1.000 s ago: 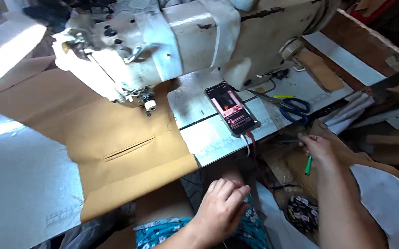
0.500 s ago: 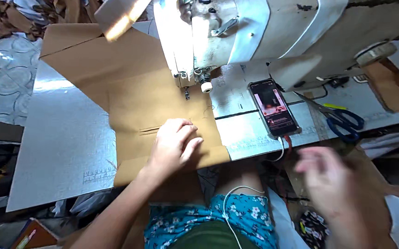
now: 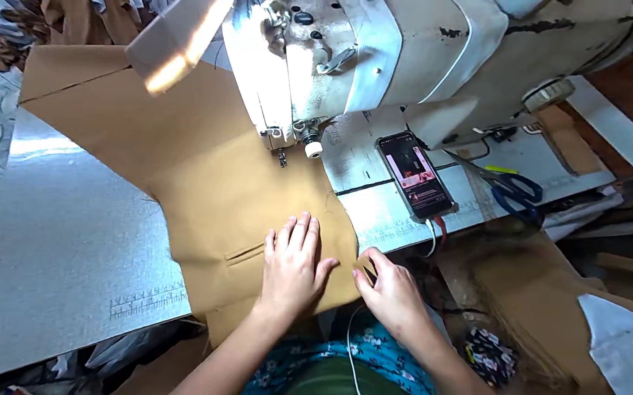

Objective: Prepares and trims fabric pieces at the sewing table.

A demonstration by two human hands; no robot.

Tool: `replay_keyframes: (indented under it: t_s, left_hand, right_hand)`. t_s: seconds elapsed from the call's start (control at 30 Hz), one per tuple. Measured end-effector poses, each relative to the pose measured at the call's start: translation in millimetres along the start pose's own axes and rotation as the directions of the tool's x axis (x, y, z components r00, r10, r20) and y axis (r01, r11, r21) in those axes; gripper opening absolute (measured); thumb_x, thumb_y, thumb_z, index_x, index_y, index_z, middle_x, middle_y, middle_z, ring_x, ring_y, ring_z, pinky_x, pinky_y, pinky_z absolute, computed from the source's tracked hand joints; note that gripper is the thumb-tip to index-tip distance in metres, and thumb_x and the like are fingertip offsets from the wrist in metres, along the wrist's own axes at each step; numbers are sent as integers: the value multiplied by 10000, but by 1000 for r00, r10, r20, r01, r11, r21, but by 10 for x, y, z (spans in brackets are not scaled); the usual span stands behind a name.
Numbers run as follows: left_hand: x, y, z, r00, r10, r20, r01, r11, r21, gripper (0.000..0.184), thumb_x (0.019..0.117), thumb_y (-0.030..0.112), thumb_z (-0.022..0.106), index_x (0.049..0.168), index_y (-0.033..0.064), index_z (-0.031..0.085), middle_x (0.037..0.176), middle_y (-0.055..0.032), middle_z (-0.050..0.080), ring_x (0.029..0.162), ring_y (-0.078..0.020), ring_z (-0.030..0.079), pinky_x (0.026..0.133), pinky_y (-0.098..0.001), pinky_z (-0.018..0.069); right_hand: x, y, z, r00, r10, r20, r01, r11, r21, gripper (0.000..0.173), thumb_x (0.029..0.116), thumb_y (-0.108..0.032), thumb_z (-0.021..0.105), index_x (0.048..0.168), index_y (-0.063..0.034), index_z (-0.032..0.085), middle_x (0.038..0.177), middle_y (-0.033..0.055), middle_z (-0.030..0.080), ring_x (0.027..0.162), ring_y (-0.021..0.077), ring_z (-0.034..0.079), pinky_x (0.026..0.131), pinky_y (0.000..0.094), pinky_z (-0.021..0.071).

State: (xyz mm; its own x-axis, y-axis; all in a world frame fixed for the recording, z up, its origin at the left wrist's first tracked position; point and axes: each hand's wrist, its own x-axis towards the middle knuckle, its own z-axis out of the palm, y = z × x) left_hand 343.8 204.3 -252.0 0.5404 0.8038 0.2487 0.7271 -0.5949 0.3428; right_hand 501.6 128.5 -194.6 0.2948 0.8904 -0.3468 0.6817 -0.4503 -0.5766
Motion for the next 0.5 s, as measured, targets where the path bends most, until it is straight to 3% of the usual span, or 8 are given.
replay_keyframes:
  t_s: [0.1,0.2,0.27,0.3,0.33,0.37,0.43,0.5]
  left_hand:
    - [-88,149,-116,998,-3,59,4,1000,-24,701,960,586,479,1328,21,670,1411,-193,623,1290,-459,591,973,-732,429]
    - [-166,254,-199,999,49,9,-48,996,-73,846,936,725,376,1327,35,671,1406,-200,624,1302,-461,582,973,-753,422]
    - [-230,359,-247,994,111,-8,-111,993,-44,1073,799,897,332,1362,39,645,1423,-210,608,1297,-457,586,957,-755,428]
    - [-258,405,-257,992,123,23,-122,992,-30,1120,737,896,427,1396,9,609,1445,-232,583,1302,-473,576,949,-756,428]
    - [-268,419,-250,992,115,55,-113,993,-46,1056,716,778,611,1398,-28,591,1451,-257,567,1302,-487,571,951,-742,436]
    - [-244,405,-234,996,69,62,-61,990,-124,881,690,477,811,1349,-71,608,1419,-277,585,1285,-487,583,971,-712,450]
    - [-117,279,-227,996,-77,-50,59,954,-293,427,724,78,756,1115,-77,684,1118,-216,730,1061,-363,719,883,-542,574]
    - [21,103,-394,948,-317,10,277,815,-508,256,842,5,644,1089,-62,646,923,-131,717,869,-181,713,775,-373,586]
  right_hand:
    - [-103,70,-82,1000,-4,20,4,1000,11,209,983,-132,611,1133,3,664,859,184,694,816,328,689,728,496,529]
    - [-140,198,-109,996,-89,-21,91,987,132,192,972,-175,579,1062,-27,661,807,99,655,741,199,636,665,391,498]
    - [-128,201,-103,989,-146,-32,149,947,283,216,942,-213,560,1047,-52,658,840,35,654,773,86,626,696,293,505]
    - [-126,147,-100,983,-181,-33,181,918,353,208,936,-209,565,1044,-55,656,859,17,658,792,43,629,716,246,515]
    - [-125,67,-93,973,-229,-30,221,885,410,201,937,-197,576,1048,-50,656,872,16,666,806,24,638,729,223,527]
    - [-121,-24,-77,956,-290,-36,275,851,447,211,946,-193,590,1068,-36,661,885,26,683,813,19,651,732,209,535]
    - [-94,-173,-44,909,-409,-77,394,788,473,271,990,-225,588,1144,-9,648,952,41,695,849,-3,644,755,161,522]
    - [-63,-231,-13,902,-406,-149,424,762,489,294,1036,-191,503,1186,23,638,943,37,645,754,-29,566,685,127,474]
